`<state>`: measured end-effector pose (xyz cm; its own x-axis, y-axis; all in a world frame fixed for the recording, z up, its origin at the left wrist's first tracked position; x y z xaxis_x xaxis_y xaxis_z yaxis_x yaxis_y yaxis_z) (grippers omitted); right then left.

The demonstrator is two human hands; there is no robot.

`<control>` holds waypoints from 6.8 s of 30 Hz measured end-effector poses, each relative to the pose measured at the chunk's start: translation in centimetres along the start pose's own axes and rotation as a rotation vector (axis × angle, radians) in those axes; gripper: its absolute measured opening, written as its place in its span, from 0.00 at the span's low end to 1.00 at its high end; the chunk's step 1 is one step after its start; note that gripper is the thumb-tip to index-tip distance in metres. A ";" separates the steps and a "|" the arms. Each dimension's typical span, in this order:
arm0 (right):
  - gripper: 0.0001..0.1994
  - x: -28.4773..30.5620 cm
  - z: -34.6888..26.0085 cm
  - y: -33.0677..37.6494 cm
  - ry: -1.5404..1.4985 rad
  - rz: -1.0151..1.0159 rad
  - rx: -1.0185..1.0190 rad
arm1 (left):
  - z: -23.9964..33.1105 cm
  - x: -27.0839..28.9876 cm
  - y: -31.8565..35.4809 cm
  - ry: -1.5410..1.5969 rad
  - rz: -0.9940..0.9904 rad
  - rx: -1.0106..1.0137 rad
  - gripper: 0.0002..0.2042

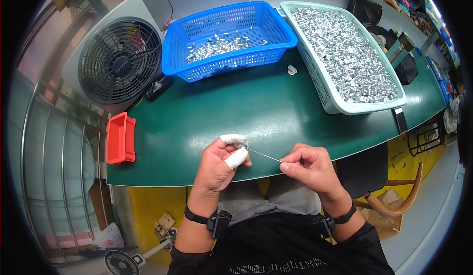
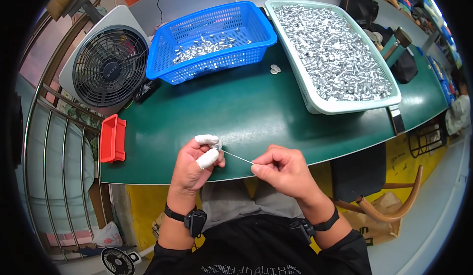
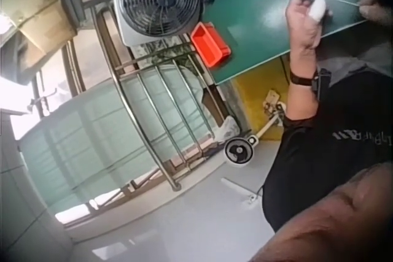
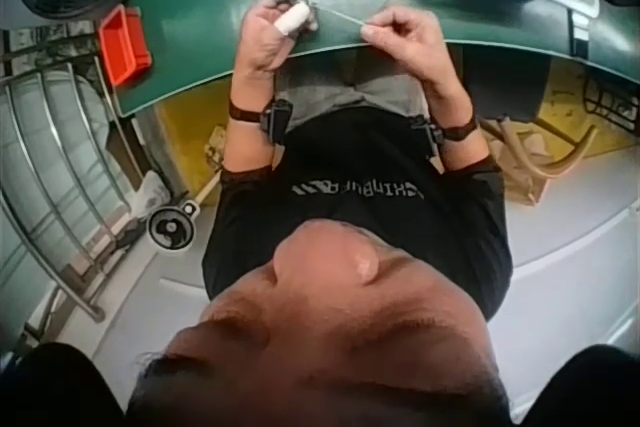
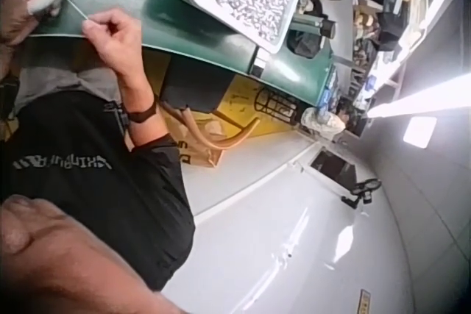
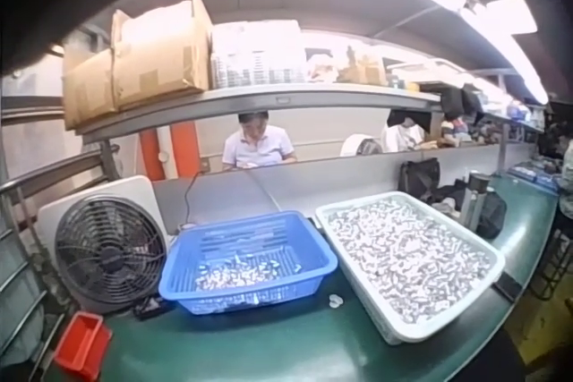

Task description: The person picks up a metal part from a blue basket and uses a thin metal rod to poke into its openings before placing it into a white bin.

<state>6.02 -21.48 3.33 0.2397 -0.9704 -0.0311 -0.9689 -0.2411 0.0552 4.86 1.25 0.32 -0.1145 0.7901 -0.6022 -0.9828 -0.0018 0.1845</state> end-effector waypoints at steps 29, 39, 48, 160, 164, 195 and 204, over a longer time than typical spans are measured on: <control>0.04 -0.3 -1.9 1.3 0.301 0.084 0.400 | -0.4 0.1 0.1 0.351 -0.023 0.058 0.12; 0.04 -1.6 -1.1 1.8 0.279 0.090 0.376 | -1.3 -0.3 1.6 0.352 0.015 0.121 0.11; 0.02 -0.8 1.3 2.0 0.023 0.010 0.119 | 0.0 -1.6 2.6 -0.430 0.113 -0.261 0.10; 0.04 -1.7 0.0 0.2 0.180 -0.031 0.264 | 0.5 1.2 2.6 -0.117 0.070 -0.144 0.09; 0.04 -1.6 0.1 0.2 0.180 -0.034 0.260 | 0.5 1.3 2.6 -0.134 0.064 -0.138 0.09; 0.03 0.0 0.2 0.2 -0.038 -0.189 -0.108 | 1.7 1.3 2.4 -0.427 -0.055 -0.008 0.12; 0.02 -0.3 -0.3 0.2 0.005 -0.174 -0.066 | 1.4 1.1 2.4 -0.481 -0.014 -0.090 0.11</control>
<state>5.74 -21.21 3.60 0.4035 -0.9141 -0.0404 -0.9069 -0.4054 0.1144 2.60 2.93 1.17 -0.0419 0.9839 -0.1736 -0.9948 -0.0250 0.0984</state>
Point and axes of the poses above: each hand's wrist, its own y-axis away from the middle knuckle, its own x-axis out of the back of the hand, z = x × y, the point moved 3 cm from there along -y, towards the middle knuckle, and after that the axes turned 8 degrees about z, right-handed, at the moved point
